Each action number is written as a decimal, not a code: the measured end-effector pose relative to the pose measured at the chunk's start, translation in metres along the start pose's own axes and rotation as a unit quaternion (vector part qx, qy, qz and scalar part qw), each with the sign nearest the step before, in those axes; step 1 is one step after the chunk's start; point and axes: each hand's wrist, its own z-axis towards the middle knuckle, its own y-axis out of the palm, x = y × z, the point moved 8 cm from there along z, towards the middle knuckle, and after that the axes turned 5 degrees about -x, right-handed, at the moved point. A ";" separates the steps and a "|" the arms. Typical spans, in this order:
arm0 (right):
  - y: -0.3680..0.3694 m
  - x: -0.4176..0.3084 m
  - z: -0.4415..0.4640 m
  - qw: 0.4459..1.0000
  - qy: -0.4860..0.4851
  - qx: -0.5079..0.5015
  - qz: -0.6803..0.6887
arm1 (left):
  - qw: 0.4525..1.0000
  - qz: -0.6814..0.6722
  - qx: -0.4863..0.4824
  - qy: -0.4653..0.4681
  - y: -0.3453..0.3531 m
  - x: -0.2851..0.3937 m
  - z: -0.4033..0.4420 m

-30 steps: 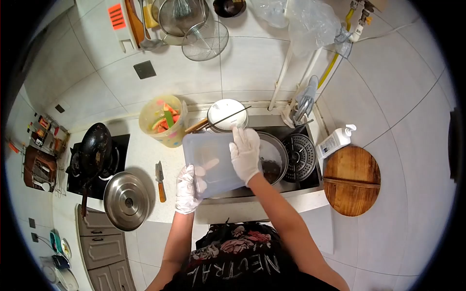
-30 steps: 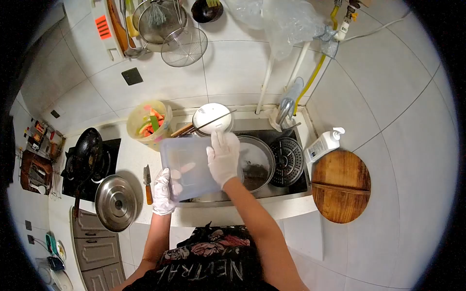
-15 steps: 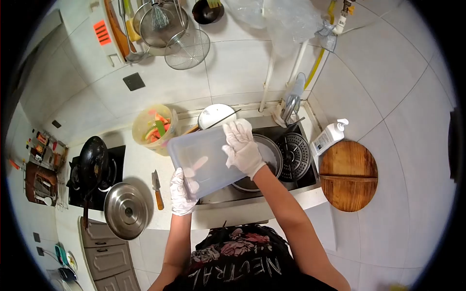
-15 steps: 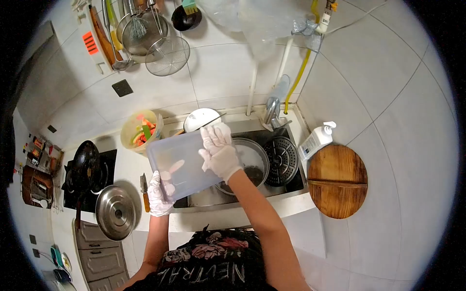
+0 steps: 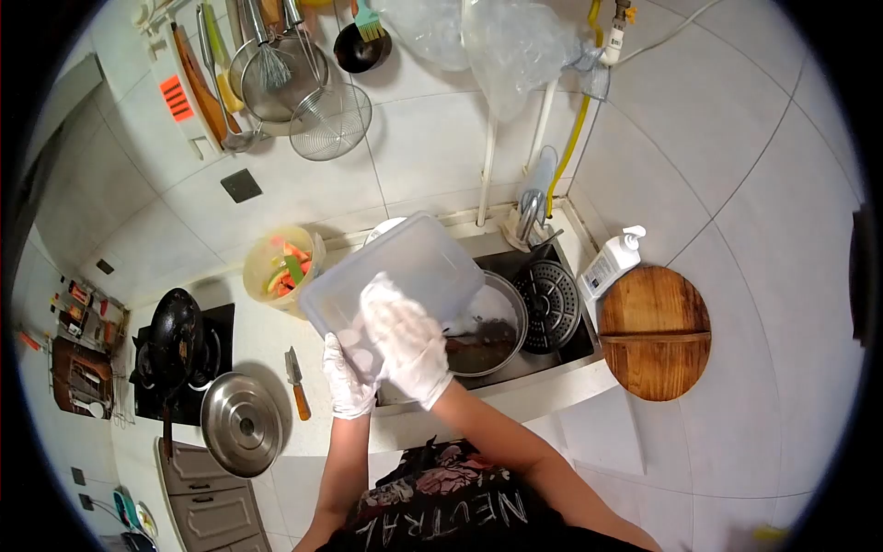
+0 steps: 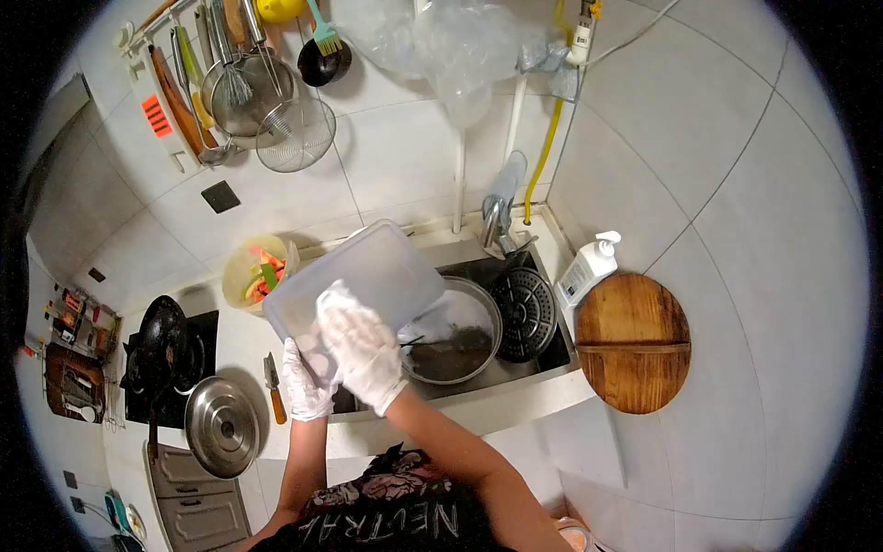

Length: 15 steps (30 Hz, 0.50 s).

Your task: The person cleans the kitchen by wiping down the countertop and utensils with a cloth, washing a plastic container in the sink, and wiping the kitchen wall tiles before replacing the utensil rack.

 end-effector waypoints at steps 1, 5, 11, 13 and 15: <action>-0.008 0.017 0.001 1.000 0.010 0.017 -0.020 | 0.999 0.014 -0.029 0.000 0.007 0.003 -0.005; -0.013 0.126 -0.004 0.978 0.175 0.081 -0.082 | 0.996 0.082 -0.038 0.009 0.013 0.011 -0.025; 0.006 0.178 -0.047 0.703 0.405 0.027 0.584 | 0.988 0.077 -0.133 -0.013 -0.046 0.010 0.013; -0.013 0.163 -0.040 0.711 0.361 0.015 0.604 | 0.969 0.237 -0.068 0.024 -0.065 0.003 0.038; -0.034 0.146 -0.038 0.731 0.357 0.000 0.582 | 0.840 0.529 -0.054 0.110 -0.073 -0.003 0.048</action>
